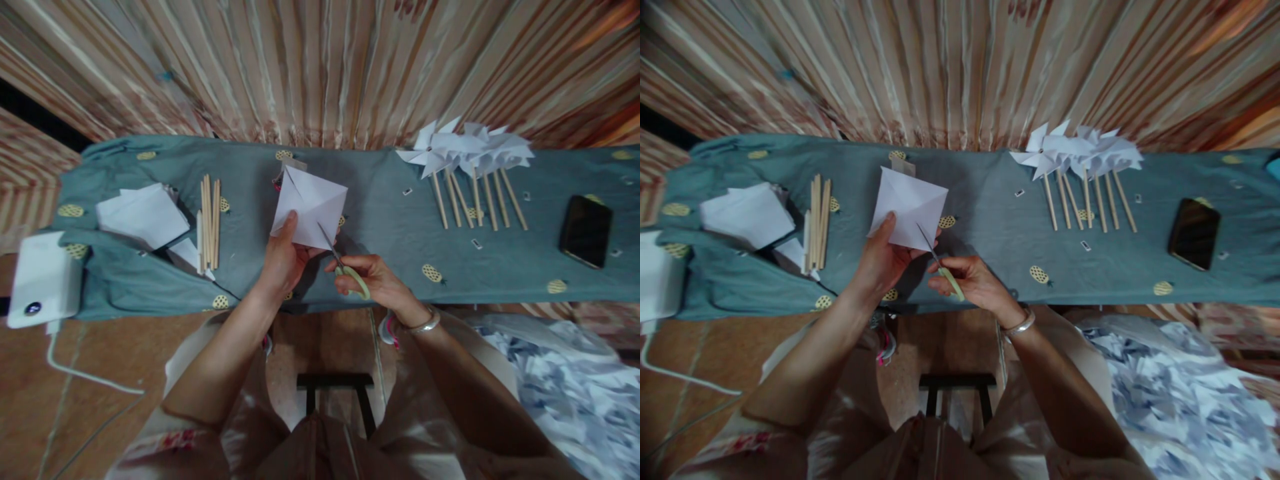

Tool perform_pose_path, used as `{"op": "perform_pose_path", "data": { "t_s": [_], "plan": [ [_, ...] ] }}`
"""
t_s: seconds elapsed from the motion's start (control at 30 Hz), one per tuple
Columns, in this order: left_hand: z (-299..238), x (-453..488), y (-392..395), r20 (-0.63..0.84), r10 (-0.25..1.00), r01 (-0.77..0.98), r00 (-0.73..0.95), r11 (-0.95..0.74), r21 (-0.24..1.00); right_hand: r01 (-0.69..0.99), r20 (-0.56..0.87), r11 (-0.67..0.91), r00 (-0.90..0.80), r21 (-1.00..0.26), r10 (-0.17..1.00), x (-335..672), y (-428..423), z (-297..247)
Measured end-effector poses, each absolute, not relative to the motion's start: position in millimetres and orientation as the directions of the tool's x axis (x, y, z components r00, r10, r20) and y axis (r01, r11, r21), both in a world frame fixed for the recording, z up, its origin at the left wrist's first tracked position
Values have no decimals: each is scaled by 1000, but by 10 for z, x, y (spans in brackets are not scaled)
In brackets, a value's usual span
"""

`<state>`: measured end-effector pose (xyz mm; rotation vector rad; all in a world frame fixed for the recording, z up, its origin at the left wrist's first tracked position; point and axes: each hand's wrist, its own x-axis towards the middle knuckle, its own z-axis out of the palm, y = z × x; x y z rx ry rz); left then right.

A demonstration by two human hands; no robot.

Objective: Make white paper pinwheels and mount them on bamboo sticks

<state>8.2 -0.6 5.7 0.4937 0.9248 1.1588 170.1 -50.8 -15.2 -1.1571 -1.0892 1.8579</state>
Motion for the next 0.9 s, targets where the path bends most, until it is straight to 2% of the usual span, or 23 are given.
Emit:
{"op": "perform_pose_path", "data": {
  "t_s": [0.4, 0.7, 0.9],
  "plan": [
    [86, 79, -12, -357, 927, -540, 117, 361, 760, -100, -333, -397, -383, -912, 862, 1704, -499, -203],
    [79, 90, -5, -359, 929, -547, 92, 348, 761, -158, -333, -414, -375, -896, 865, 1692, -497, -268],
    [68, 102, -24, -341, 930, -551, 133, 356, 755, -108, -306, -368, -368, -924, 878, 1713, -499, -237]
  ]
}}
